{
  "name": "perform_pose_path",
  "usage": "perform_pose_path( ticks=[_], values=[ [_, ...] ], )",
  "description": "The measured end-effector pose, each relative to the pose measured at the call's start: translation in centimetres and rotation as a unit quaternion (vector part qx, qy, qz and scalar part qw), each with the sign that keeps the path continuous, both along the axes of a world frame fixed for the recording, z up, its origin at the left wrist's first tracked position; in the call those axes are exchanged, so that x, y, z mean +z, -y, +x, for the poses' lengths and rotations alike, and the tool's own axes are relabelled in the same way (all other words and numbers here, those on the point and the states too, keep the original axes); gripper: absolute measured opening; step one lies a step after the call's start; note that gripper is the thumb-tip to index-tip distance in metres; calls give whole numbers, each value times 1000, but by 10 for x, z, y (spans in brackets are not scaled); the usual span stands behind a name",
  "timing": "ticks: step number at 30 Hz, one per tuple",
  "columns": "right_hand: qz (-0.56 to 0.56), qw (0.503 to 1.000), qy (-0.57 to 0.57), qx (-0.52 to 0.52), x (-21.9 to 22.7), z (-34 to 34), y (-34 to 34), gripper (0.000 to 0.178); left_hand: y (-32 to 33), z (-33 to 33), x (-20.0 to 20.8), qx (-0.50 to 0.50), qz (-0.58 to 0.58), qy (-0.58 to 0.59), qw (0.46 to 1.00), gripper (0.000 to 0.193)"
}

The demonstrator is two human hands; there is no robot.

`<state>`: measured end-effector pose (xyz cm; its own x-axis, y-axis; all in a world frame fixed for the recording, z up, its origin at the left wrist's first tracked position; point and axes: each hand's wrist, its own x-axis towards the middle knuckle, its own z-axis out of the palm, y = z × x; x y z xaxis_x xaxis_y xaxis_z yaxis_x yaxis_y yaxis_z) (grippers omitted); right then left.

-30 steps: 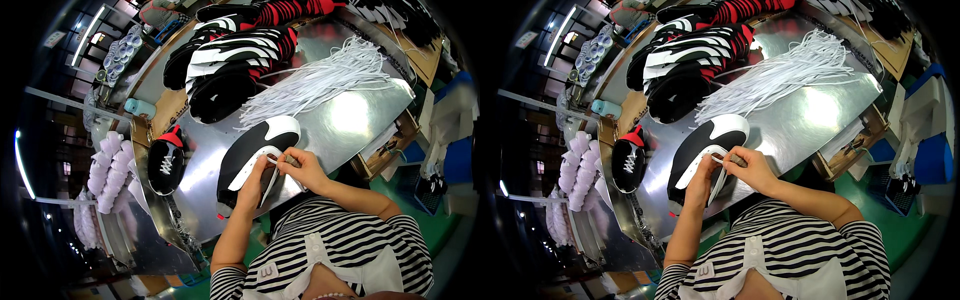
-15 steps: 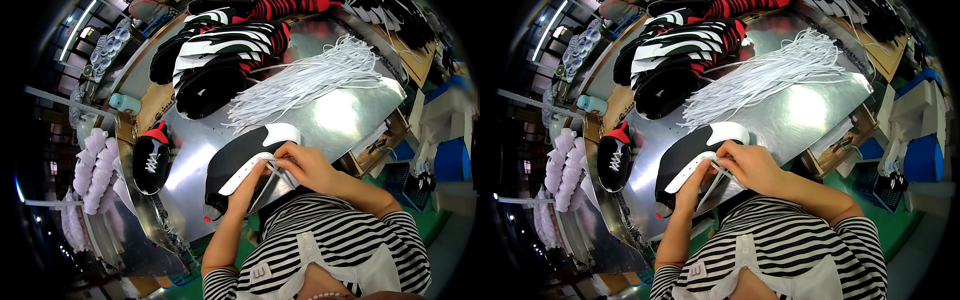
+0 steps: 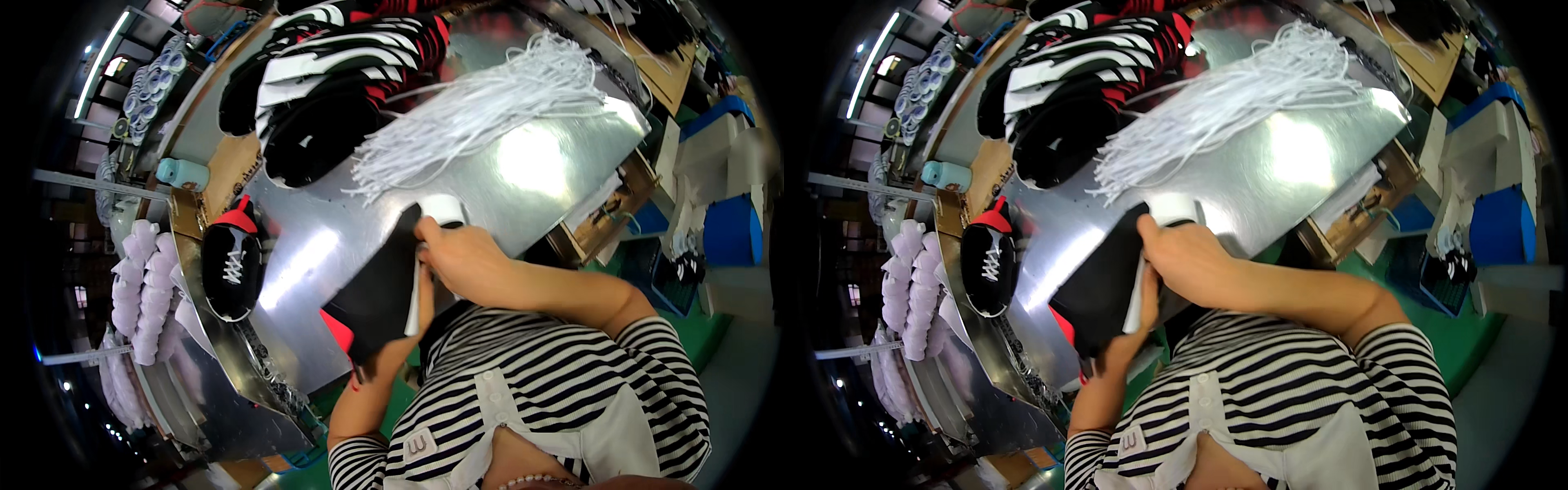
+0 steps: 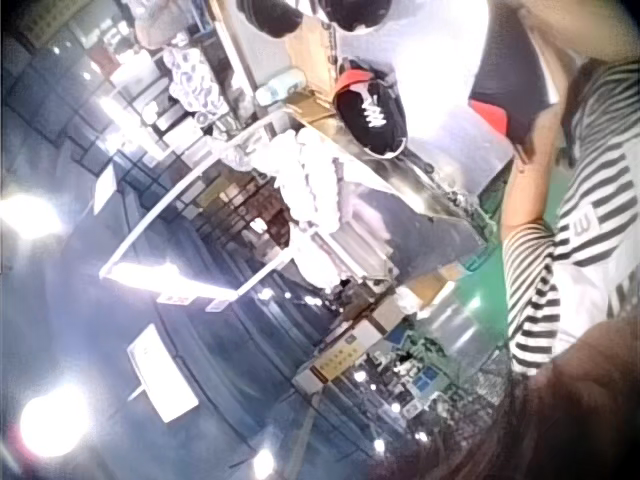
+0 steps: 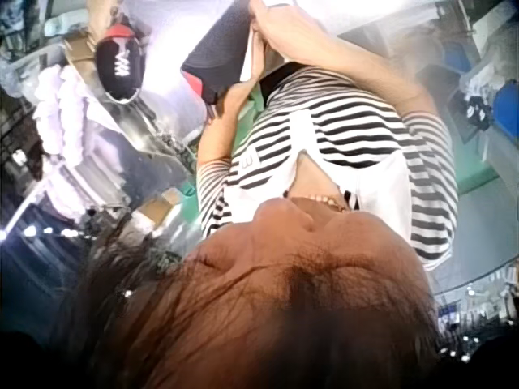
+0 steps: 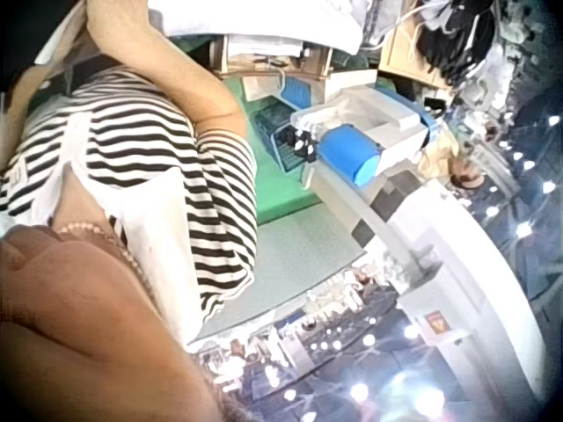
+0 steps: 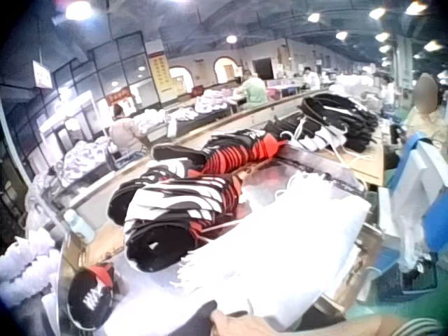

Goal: The person laces two black and white sneakers by hand, threading white laces through the eyelets of each shoe one at a time while working at a metal workstation.

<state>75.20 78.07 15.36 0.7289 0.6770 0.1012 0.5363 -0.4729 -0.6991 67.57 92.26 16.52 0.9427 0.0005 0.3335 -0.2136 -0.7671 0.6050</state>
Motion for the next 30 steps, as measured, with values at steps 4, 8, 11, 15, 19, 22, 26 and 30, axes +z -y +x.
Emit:
perform_pose_path(
  ticks=[4,8,11,15,19,22,26,30],
  values=[
    [-34,998,24,47,4,13,-3,29,-16,-6,-26,81,-357,-274,889,35],
    [26,999,32,-11,22,35,44,44,-49,-8,-30,78,-536,-304,783,31],
    [115,981,-147,-55,-16,61,41,53,-41,-2,-25,76,-481,-325,811,25],
    [224,907,-349,-76,-12,57,21,50,-53,9,-33,102,-373,-281,879,25],
    [258,903,-316,-133,-5,57,1,42,-82,26,-54,126,-63,-282,949,32],
    [312,864,-351,-183,-31,77,-2,42,-88,28,-19,25,-460,-381,802,36],
    [290,887,-298,-200,-44,82,7,43,-54,9,22,-32,-34,-246,968,38],
    [315,888,-307,-131,-42,55,23,25,-43,8,0,59,46,-95,993,19]
  ],
)
